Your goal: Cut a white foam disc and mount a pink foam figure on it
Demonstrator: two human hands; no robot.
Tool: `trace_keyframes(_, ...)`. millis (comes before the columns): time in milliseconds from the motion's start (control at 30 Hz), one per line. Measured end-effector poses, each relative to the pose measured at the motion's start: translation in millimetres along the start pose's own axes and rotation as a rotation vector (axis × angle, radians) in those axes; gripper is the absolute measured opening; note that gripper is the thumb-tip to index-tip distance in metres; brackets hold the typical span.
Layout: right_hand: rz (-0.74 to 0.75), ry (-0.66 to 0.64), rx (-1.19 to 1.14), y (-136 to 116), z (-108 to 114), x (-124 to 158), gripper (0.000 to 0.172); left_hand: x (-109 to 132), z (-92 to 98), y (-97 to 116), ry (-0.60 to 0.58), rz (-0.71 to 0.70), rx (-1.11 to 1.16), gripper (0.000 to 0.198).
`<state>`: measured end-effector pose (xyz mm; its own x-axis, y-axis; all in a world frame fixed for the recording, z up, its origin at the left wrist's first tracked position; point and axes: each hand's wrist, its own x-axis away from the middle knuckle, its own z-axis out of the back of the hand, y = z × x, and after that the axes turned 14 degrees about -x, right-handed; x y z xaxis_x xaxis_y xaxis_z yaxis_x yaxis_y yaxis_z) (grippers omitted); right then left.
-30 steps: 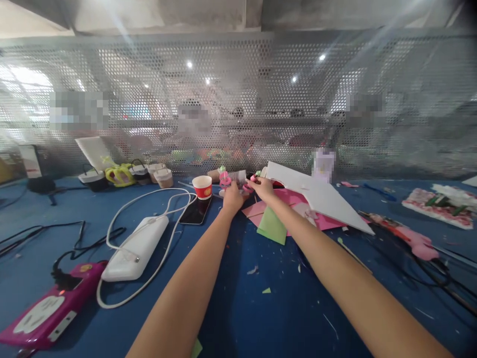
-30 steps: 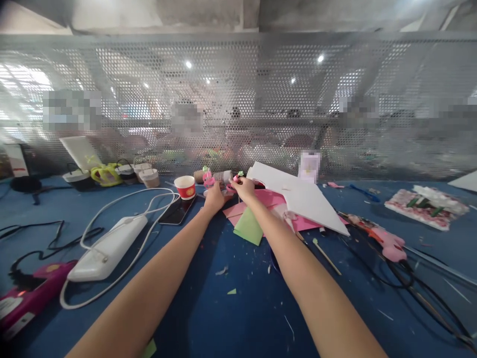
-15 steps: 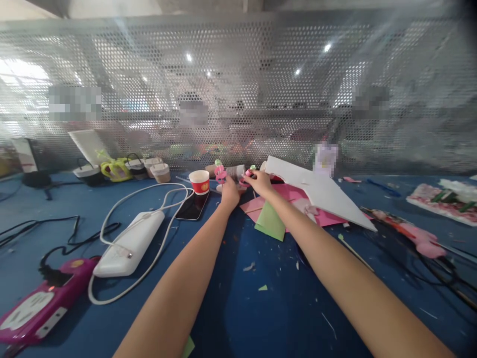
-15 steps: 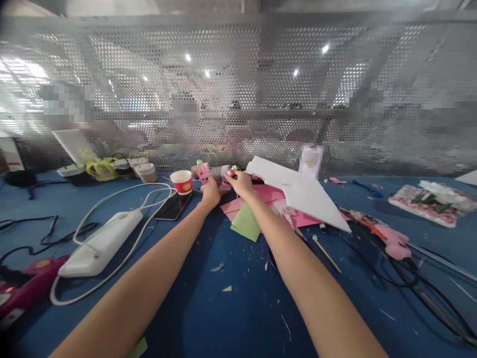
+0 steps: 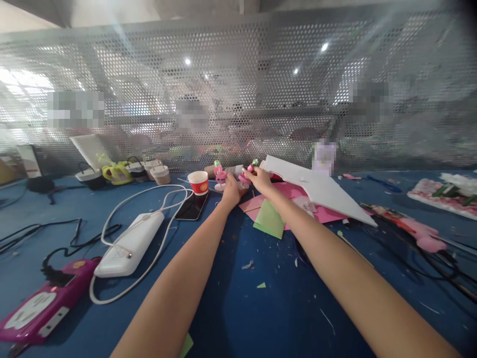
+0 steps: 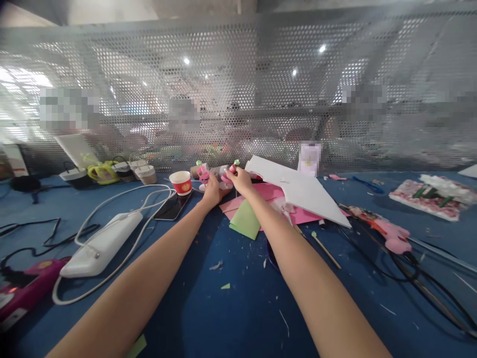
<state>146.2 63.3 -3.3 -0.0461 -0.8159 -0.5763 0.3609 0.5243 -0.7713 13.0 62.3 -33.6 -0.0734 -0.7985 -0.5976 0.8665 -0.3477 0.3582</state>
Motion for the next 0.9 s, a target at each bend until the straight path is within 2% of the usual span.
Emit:
trace_keyframes(133, 0.026, 0.025, -0.008, -22, 11, -1, 0.041, 4, 11.6, 9, 0.031, -0.035, 0.121, 0.073)
trace_keyframes(300, 0.041, 0.015, -0.026, -53, 30, 12, 0.040, 30, 36.4, 29, -0.078, -0.035, 0.217, 0.086)
trace_keyframes(467, 0.013, -0.095, -0.043, -75, 50, 47, 0.036, 74, 68.1, 44, -0.239, -0.042, 0.369, 0.091)
trace_keyframes(633, -0.010, -0.166, -0.095, -91, 62, 91, 0.042, 111, 90.8, 51, -0.344, -0.032, 0.499, 0.079)
trace_keyframes(767, -0.001, -0.157, -0.152, -95, 67, 122, 0.043, 125, 97.9, 53, -0.396, -0.083, 0.471, 0.074)
trace_keyframes(900, -0.050, -0.132, -0.253, -96, 73, 140, 0.041, 128, 100.1, 54, -0.415, -0.124, 0.451, 0.067)
